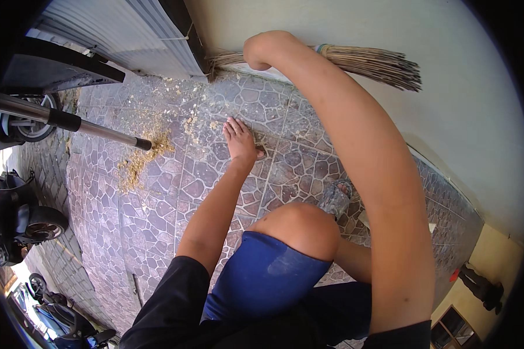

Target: Sweeping wood shavings or wall debris from the edge of a floor and wall using a small hand broom.

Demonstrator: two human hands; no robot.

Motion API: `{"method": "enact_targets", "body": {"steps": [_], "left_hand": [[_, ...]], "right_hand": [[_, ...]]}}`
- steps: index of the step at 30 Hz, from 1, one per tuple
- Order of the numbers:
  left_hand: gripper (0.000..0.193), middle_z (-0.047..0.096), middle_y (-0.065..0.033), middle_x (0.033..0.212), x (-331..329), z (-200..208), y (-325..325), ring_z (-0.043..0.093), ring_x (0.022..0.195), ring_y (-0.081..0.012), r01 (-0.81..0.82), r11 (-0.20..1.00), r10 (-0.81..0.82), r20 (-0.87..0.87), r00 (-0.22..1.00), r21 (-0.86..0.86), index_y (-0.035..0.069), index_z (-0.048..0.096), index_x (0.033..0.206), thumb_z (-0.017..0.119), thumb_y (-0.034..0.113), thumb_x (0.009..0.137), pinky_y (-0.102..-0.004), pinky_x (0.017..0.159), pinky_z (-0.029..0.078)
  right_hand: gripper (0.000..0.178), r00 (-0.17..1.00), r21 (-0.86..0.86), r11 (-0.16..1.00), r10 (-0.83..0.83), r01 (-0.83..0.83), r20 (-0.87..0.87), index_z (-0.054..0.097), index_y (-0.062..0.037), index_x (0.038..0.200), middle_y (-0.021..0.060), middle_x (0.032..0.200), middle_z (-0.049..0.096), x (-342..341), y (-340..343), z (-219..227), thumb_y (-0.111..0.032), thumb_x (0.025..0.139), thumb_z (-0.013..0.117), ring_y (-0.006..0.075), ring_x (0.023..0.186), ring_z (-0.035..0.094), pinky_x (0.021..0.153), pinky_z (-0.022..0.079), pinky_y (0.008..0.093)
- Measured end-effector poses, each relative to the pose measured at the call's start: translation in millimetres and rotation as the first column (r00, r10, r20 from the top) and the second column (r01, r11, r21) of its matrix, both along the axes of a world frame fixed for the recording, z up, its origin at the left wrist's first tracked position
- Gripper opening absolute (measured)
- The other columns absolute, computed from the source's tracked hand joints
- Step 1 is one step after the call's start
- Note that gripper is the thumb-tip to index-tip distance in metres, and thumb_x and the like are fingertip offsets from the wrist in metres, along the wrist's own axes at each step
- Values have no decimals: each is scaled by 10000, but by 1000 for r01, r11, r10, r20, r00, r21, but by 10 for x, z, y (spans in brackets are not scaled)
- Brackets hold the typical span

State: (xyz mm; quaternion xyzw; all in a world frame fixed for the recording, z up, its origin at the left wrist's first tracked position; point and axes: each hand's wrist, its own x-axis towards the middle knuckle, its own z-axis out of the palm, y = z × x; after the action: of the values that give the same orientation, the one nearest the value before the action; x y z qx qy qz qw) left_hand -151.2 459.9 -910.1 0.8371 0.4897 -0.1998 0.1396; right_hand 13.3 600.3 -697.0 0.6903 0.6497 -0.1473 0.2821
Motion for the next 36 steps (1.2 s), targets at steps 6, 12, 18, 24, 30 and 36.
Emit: {"method": "enact_targets", "body": {"steps": [6, 12, 18, 24, 30, 36], "left_hand": [[1304, 174, -324, 1614, -189, -44, 57, 207, 1496, -472, -33, 999, 33, -8, 999, 4, -100, 210, 1539, 879, 555, 631, -510, 1241, 149], [1305, 177, -324, 1613, -40, -28, -15, 213, 1495, -468, 1, 1000, -1, 11, 1000, 5, -101, 220, 1536, 879, 562, 625, -507, 1242, 149], [1309, 174, -325, 1614, -188, -52, 46, 212, 1495, -468, -14, 1000, 14, -5, 1000, -2, -103, 207, 1538, 878, 561, 632, -508, 1240, 154], [1309, 175, -320, 1616, -9, -63, -13, 214, 1494, -469, -9, 1000, 9, -11, 1000, 0, -105, 209, 1537, 880, 554, 625, -511, 1238, 161], [1374, 215, -321, 1601, -183, -135, 11, 261, 1484, -448, -28, 996, 29, -22, 999, 79, -106, 236, 1524, 914, 581, 545, -488, 1234, 200], [1298, 195, -311, 1614, -40, -8, 3, 230, 1495, -451, 1, 1000, 0, -47, 999, 18, -99, 226, 1536, 874, 569, 630, -506, 1235, 169]], "right_hand": [[293, 997, -265, 962, -51, 65, 62, 726, 74, 990, 254, 1025, 710, 24, -323, 537, 30, 765, 543, 376, 818, 701, 688, 546, 496], [510, 982, -172, 972, -174, 161, -66, 486, -94, 1472, 213, 1152, 692, 7, -210, 90, -160, 967, 516, 343, 732, 691, 587, 541, 452], [599, 974, -222, 970, -141, 100, -179, 491, -94, 1468, 210, 1257, 657, 242, -738, 169, -39, 871, 496, 365, 964, 702, 735, 570, 469], [525, 974, -256, 941, -227, 220, 2, 485, -109, 1478, 208, 1301, 639, 84, -425, -67, -171, 959, 530, 349, 1029, 693, 786, 570, 445], [546, 953, -159, 970, -217, 185, -213, 475, -121, 1491, 205, 1303, 639, 250, -717, 186, -115, 945, 482, 348, 1038, 692, 819, 562, 456], [514, 977, -198, 963, -199, 181, -77, 493, -124, 1477, 206, 1309, 636, -35, -312, -89, -130, 965, 450, 365, 1082, 676, 865, 554, 451]]}}
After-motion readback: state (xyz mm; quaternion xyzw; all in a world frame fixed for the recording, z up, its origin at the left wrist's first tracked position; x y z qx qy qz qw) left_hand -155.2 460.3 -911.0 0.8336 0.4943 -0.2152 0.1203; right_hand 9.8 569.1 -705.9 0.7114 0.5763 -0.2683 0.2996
